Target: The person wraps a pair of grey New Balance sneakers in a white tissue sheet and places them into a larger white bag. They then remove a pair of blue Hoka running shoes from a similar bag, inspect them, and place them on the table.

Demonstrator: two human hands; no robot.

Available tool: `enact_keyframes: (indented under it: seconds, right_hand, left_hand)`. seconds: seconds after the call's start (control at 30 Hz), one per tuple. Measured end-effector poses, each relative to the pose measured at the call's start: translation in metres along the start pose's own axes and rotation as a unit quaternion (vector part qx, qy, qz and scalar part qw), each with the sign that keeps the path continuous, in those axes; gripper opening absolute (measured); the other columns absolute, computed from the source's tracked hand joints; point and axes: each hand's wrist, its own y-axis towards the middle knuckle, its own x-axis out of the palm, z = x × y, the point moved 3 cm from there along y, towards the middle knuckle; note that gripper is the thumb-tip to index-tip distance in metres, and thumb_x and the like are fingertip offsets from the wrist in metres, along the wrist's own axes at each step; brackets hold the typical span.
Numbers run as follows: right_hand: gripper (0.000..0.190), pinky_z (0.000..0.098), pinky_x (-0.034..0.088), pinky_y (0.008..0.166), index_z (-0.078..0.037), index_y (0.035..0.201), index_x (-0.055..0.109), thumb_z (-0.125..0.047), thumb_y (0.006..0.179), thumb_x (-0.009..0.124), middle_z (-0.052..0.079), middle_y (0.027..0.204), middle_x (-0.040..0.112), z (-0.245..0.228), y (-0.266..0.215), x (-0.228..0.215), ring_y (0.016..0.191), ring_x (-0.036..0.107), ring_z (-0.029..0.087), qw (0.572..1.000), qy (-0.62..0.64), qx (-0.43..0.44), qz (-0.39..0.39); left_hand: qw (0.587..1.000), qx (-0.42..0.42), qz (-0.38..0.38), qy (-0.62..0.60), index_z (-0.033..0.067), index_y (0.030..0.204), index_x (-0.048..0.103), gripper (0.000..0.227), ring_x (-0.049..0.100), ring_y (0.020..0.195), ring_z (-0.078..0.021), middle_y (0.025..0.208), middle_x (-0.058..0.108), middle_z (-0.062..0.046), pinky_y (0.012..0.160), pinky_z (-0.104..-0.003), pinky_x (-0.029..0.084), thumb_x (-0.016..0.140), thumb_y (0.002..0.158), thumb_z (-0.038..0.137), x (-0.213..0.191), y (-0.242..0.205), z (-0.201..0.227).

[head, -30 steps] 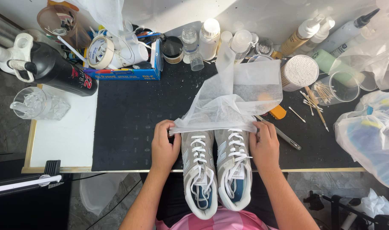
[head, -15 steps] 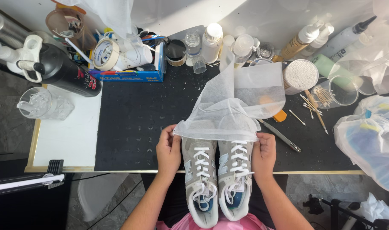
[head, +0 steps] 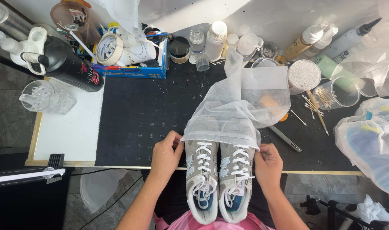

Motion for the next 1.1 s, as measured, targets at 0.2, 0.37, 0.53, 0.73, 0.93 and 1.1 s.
enact_keyframes:
  seconds: [0.2,0.37,0.53,0.73,0.93,1.1]
  right_hand:
    - [0.007,0.0260,0.051,0.066,0.001,0.087,0.062,0.005,0.085,0.068,0.008,0.092,0.071,-0.044,-0.024,-0.009,0.075,0.068,0.015,0.963,-0.226,-0.144,-0.006]
    - [0.010,0.0312,0.052,0.079,0.000,0.085,0.062,0.002,0.086,0.072,0.011,0.096,0.071,-0.043,-0.041,-0.017,0.089,0.067,0.021,0.937,-0.214,-0.275,-0.025]
    - [0.016,0.0263,0.056,0.077,-0.002,0.085,0.058,-0.003,0.091,0.072,0.010,0.101,0.073,-0.014,-0.058,-0.022,0.088,0.070,0.015,0.964,-0.157,-0.215,-0.003]
    - [0.009,0.0294,0.051,0.087,-0.003,0.097,0.059,-0.002,0.094,0.067,0.014,0.116,0.065,-0.027,-0.053,-0.014,0.101,0.063,0.019,0.965,-0.160,-0.210,0.010]
    - [0.019,0.0316,0.047,0.096,0.000,0.114,0.056,-0.002,0.096,0.064,0.014,0.118,0.063,-0.046,-0.035,-0.003,0.106,0.061,0.021,0.967,-0.084,-0.238,-0.027]
    - [0.023,0.0373,0.053,0.083,0.001,0.108,0.062,0.005,0.086,0.066,0.016,0.102,0.067,-0.060,-0.042,-0.007,0.093,0.066,0.031,0.909,-0.216,-0.355,-0.020]
  left_hand:
    - [0.994,0.097,0.004,0.045,0.0030,0.089,0.065,0.010,0.076,0.068,-0.0258,0.077,0.075,-0.011,0.057,-0.034,0.056,0.073,0.084,0.006,-0.010,-0.020,0.000]
    - [0.989,0.145,0.029,0.013,0.0010,0.088,0.062,0.010,0.076,0.072,-0.0247,0.090,0.077,-0.011,0.059,-0.032,0.058,0.072,0.086,0.002,-0.010,-0.046,-0.013]
    - [0.988,0.143,0.065,-0.011,0.0004,0.086,0.061,0.012,0.078,0.076,-0.0229,0.098,0.078,-0.013,0.062,-0.029,0.060,0.073,0.085,0.000,0.003,-0.065,-0.030]
    - [0.988,0.140,0.061,0.025,0.0010,0.089,0.063,0.012,0.075,0.081,-0.0260,0.098,0.076,-0.013,0.064,-0.031,0.059,0.073,0.084,-0.001,-0.003,-0.064,-0.011]
    - [0.963,0.253,0.095,0.017,-0.0013,0.108,0.065,0.029,0.071,0.087,-0.0309,0.101,0.070,-0.015,0.071,-0.034,0.058,0.075,0.080,-0.001,-0.016,-0.043,0.037]
    - [0.929,0.348,0.109,0.057,0.0007,0.108,0.068,0.027,0.070,0.084,-0.0296,0.097,0.069,-0.013,0.072,-0.036,0.057,0.074,0.083,-0.006,-0.013,-0.046,0.026]
